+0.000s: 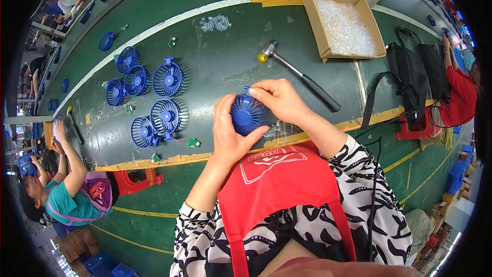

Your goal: The person assembles portable fan heads by inserting small circuit boards into plastic fan casings by hand, tapping the components together with a small hammer, and placing the assembled units onto the conveyor belt.

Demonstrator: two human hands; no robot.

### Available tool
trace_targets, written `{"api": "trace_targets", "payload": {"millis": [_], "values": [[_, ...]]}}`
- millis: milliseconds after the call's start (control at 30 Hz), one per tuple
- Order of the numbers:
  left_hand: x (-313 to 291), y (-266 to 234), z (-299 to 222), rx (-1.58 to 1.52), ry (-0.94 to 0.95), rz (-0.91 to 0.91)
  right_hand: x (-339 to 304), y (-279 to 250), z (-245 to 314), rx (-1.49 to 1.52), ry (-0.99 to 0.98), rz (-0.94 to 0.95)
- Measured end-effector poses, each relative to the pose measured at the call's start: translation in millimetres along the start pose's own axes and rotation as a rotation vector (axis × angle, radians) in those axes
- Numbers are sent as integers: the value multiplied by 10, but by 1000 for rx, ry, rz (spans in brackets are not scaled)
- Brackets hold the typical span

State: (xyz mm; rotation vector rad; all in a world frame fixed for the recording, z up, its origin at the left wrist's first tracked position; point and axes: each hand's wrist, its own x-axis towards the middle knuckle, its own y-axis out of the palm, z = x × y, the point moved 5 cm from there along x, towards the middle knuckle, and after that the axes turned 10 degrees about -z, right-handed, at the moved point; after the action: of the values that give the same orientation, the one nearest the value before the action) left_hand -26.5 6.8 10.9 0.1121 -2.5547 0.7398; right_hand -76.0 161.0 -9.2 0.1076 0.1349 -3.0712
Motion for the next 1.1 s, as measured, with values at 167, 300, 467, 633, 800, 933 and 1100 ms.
{"api": "trace_targets", "payload": {"millis": [167,300,467,633,800,933,1100], "values": [[107,150,299,-628,-677,-91,31,-11,12,-6,-29,50],[231,226,379,-807,-845,-113,113,17,100,-17,-59,100],[394,255,459,-781,-793,-74,256,14,31,-25,-117,132],[872,305,729,-379,-607,-108,423,-30,-172,43,-83,-49],[1500,249,995,214,-294,-405,386,-56,-31,110,-140,-65],[1628,333,1050,479,-174,-393,418,-67,-88,-18,-162,4],[1675,404,1100,474,-137,-371,387,-110,-1,-13,-161,58]]}}
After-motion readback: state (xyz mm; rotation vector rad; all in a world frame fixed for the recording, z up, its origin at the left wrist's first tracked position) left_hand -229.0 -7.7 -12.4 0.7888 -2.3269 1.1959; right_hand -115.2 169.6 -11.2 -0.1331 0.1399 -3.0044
